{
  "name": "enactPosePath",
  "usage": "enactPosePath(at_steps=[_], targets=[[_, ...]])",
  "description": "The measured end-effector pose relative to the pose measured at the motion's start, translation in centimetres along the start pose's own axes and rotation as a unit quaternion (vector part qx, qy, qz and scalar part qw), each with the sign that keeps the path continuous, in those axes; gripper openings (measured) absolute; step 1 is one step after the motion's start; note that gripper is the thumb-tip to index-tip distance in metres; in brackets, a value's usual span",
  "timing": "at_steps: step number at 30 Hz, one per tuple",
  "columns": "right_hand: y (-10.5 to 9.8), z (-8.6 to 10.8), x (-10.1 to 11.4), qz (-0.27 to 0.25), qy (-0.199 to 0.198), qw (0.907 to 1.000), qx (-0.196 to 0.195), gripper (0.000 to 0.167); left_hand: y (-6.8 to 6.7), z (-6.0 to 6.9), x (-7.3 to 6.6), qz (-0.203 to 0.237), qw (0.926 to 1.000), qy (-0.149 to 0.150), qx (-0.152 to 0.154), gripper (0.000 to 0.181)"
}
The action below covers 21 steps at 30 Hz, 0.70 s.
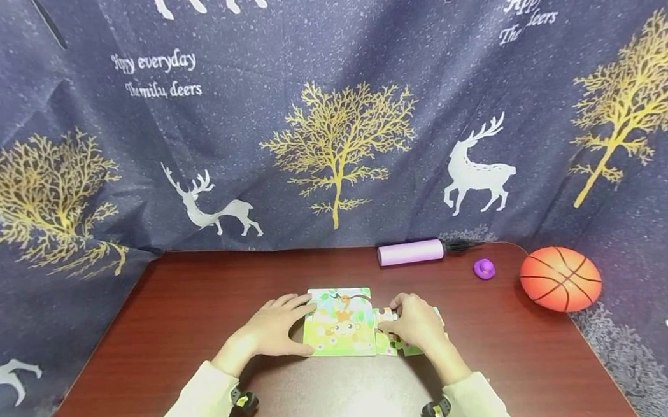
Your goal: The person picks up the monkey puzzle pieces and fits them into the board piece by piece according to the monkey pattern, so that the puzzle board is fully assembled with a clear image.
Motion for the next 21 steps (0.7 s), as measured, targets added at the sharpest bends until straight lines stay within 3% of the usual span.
enactPosePath(at_steps=[8, 12, 17, 21], targets=[[-0.08, 0.41, 0.14, 0.024, -0.012, 0.9992, -0.028, 0.051, -0.28, 0.13, -0.07, -0.018, 0.9998, 0.011, 0.005, 0.102], [-0.06, 0.42, 0.20, 0.034, -0.033, 0.9981, -0.039, 0.042, -0.18, -0.01, 0.02, -0.020, 0.9997, 0.012, 0.006, 0.101], [-0.05, 0.49, 0.39, 0.038, -0.060, 0.9967, -0.039, 0.027, -0.08, -0.02, 0.18, -0.017, 0.9998, 0.012, 0.006, 0.101], [0.02, 0.51, 0.34, 0.042, -0.061, 0.9967, -0.034, 0.029, 0.06, 0.01, 0.23, -0.016, 0.9998, 0.012, 0.006, 0.101]])
Point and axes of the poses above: each hand's wrist, its own z-axis away from the middle knuckle, its own y-axis out of the palm, x = y × z, the point moved 4 cm from there along -z, towards the middle knuckle, and after that the axes turned 5 degrees about -z, right-handed, at the moved point
